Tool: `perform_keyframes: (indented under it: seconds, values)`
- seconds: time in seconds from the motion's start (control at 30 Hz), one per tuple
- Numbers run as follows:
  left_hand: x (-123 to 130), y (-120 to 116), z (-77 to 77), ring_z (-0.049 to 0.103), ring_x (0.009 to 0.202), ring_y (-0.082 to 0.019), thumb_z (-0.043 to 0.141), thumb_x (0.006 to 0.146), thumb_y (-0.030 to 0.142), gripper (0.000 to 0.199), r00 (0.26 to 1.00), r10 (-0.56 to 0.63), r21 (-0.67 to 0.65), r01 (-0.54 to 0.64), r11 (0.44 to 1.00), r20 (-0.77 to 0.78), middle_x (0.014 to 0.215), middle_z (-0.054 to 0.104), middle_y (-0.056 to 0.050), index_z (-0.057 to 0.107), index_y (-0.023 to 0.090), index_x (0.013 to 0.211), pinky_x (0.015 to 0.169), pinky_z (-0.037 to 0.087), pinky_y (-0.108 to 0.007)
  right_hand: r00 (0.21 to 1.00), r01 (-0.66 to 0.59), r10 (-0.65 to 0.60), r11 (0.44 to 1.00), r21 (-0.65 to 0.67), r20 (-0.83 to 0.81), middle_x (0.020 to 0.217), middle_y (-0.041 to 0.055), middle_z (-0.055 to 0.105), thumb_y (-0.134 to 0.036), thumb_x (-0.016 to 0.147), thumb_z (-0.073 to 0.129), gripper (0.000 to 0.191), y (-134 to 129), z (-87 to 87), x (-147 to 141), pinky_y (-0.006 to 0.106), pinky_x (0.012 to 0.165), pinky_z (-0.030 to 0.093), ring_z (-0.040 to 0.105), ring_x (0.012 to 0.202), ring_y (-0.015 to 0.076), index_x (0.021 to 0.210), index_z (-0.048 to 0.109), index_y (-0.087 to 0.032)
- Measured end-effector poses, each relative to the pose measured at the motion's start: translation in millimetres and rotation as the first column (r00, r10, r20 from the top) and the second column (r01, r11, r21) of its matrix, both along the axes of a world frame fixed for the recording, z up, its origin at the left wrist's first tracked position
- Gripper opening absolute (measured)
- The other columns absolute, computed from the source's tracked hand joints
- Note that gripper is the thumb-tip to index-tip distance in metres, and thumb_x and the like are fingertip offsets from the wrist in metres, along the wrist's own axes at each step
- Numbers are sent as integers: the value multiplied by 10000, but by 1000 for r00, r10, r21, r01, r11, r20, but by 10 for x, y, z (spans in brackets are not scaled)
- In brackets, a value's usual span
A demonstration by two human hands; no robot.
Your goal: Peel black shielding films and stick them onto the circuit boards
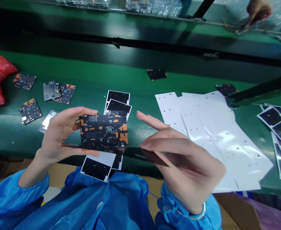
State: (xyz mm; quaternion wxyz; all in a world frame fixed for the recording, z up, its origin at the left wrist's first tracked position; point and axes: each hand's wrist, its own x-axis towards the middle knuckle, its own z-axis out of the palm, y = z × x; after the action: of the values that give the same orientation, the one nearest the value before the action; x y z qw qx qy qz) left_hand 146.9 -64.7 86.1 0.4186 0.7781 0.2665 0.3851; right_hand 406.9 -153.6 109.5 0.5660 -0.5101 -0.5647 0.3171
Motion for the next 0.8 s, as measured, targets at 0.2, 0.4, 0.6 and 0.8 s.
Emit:
perform_keyframes:
  seconds: [0.2,0.4,0.6,0.8]
  values:
    - [59,-38,52,638,1293,-332,932,726,390,941,1000,-3,-44,3,999,9,1439,627,-48,426,469,1516,881,690,-456,991,-96,93,995,-18,-98,800,-39,775,-102,829,812,230,154,-36,-125,484,1066,582,776,978,243,898,802,-321]
    - [63,-23,138,668,1245,-335,922,727,451,885,998,19,-30,-21,999,-52,1385,671,-53,469,455,1488,840,695,-448,996,-76,71,993,-93,-48,727,-47,750,-108,793,843,210,147,-79,-83,264,532,561,678,606,139,829,776,-304]
    - [54,-30,125,670,1256,-337,925,728,422,900,998,14,-64,-18,998,-59,1383,669,-59,463,457,1499,879,691,-448,991,-91,75,986,-143,-110,671,-40,694,-125,777,855,186,141,-55,-48,252,458,507,627,550,131,781,760,-286]
    - [45,-34,118,680,1223,-340,930,705,461,902,996,28,-80,-35,996,-82,1374,669,-83,483,426,1488,834,701,-435,988,-88,66,983,-160,-137,685,-34,678,-192,793,863,139,138,-78,-41,256,449,489,591,547,126,790,768,-294]
